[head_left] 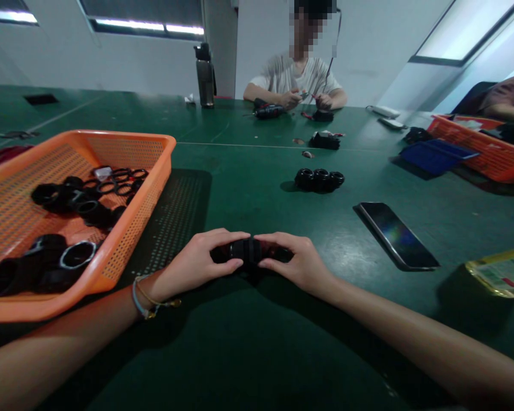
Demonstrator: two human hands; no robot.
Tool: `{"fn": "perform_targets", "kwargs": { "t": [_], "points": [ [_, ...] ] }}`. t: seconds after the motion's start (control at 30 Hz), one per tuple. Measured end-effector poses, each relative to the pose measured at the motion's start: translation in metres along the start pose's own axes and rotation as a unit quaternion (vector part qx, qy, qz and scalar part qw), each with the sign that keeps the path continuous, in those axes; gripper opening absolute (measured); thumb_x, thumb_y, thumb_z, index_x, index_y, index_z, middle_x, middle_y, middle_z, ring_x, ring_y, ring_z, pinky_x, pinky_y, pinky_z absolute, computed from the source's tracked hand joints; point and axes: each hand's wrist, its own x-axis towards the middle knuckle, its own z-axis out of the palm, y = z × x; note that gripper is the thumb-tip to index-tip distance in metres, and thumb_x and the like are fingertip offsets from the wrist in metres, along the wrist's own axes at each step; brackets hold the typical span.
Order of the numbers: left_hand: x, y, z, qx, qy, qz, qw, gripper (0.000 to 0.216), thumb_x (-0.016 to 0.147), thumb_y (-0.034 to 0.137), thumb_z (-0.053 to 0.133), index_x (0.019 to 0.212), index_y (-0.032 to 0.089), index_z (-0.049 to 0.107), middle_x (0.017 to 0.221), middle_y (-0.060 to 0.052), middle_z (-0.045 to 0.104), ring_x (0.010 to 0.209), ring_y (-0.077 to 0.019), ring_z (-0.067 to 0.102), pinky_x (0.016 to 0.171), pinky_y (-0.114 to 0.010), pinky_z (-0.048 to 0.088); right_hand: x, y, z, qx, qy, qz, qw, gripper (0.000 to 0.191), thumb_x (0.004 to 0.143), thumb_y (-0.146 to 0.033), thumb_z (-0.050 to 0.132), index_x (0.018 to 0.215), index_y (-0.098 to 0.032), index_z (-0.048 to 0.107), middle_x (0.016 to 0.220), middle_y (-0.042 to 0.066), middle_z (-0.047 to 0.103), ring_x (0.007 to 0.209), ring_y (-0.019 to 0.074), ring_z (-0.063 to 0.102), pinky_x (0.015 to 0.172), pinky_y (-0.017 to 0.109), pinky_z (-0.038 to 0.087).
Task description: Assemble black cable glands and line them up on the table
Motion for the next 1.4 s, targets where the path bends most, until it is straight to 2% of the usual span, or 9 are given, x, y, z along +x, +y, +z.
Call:
{"fn": "perform_targets", "kwargs": {
  "t": [1.03, 1.4],
  "points": [
    [0.0001, -0.0001, 0.0, -0.016, -0.008, -0.011, 1.0, 0.039, 0.078, 0.031, 0.058, 0.115, 0.021, 0.06, 0.094, -0.003, 0.065, 0.083, -0.0157, 0.06, 0.078, -0.026, 0.046, 0.0002, 0.0, -0.0004, -0.01, -0.01, 0.007, 1.0, 0.033, 0.071, -0.016, 0.066, 0.103, -0.022, 0.066, 0.091, 0.004, 0.07, 0.077, 0.0158, 0.065, 0.07, 0.029, 0.053],
    [-0.0009, -0.0007, -0.0003, -0.021, -0.007, 0.004, 1.0, 0.039, 0.079, 0.028, 0.059, 0.116, 0.019, 0.059, 0.097, -0.004, 0.064, 0.085, -0.0154, 0.061, 0.078, -0.025, 0.046, 0.0004, -0.0016, -0.0007, -0.01, -0.019, 0.013, 1.0, 0.034, 0.071, -0.014, 0.065, 0.104, -0.02, 0.065, 0.091, 0.005, 0.071, 0.077, 0.0163, 0.065, 0.07, 0.029, 0.054]
  ]
}}
